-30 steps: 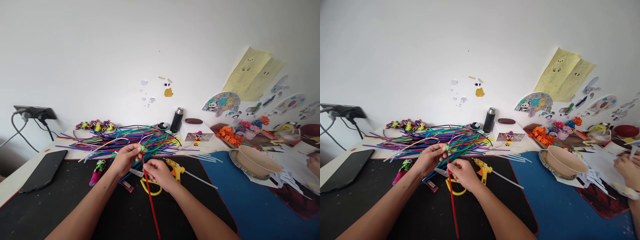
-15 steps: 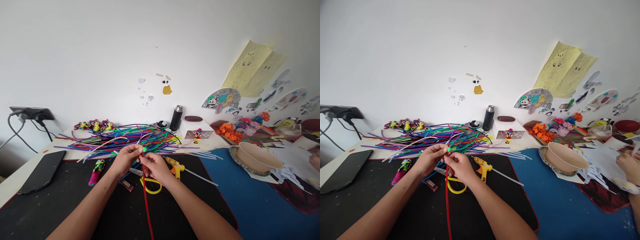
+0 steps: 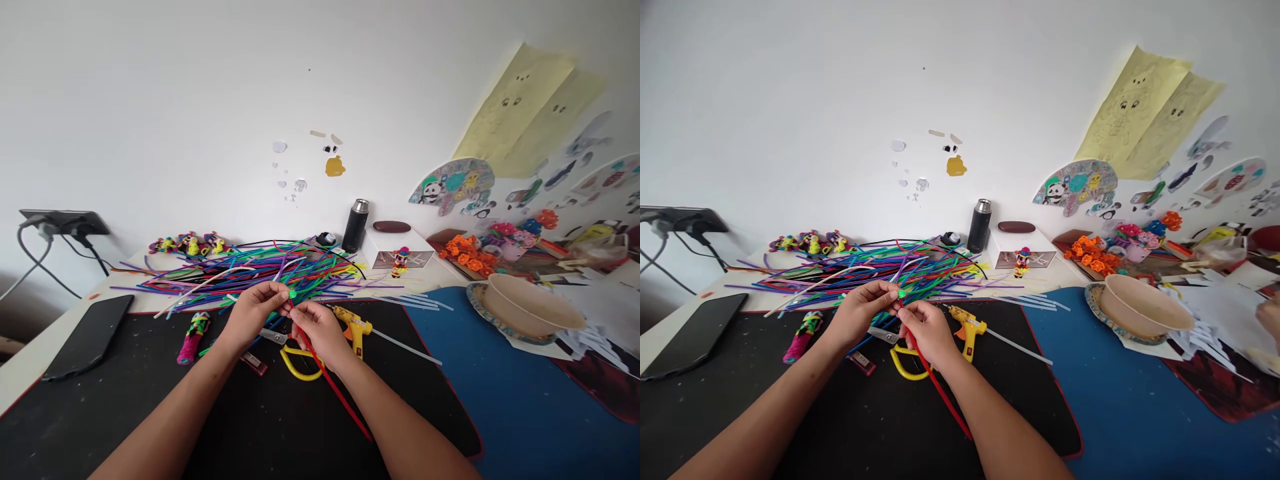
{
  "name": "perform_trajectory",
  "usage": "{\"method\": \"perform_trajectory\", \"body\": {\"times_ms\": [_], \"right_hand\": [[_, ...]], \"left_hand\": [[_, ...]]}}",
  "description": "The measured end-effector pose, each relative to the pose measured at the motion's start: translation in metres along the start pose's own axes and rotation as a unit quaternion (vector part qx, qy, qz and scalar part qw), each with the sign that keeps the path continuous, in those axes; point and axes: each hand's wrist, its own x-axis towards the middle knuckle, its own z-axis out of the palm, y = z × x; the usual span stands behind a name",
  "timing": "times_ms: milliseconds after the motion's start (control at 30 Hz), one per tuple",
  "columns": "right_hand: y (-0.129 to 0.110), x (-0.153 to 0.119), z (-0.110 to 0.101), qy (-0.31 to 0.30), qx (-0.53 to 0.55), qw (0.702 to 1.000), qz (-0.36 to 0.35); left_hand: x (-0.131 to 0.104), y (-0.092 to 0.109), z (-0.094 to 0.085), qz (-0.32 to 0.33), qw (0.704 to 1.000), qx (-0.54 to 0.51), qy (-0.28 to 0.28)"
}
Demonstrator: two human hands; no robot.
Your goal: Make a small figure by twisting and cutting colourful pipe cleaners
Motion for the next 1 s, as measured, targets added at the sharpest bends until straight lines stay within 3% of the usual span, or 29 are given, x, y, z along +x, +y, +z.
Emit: {"method": "perform_trajectory", "body": {"times_ms": [167, 500, 833, 1000], "right_hand": [[-0.0012, -0.0014, -0.0008, 0.001, 0.000, 1.000, -0.003], [-0.0073, -0.0044, 0.0000, 0.003, -0.025, 1.000, -0.004], [0.0011, -0.0003, -0.0016, 0.028, 0.008, 1.000, -0.008], [-0.0019, -0.0094, 0.0043, -0.010, -0.004, 1.000, 0.007]], "left_hand": [[-0.0015, 0.0003, 0.0028, -0.008, 1.000, 0.019, -0.014], [0.0005, -0.0034, 0.0016, -0.034, 0.998, -0.042, -0.015], [-0.0012, -0.0005, -0.0020, -0.022, 0.994, 0.034, -0.101], [0.0013, -0.0026, -0.0052, -0.001, 0.999, 0.020, -0.049]]}}
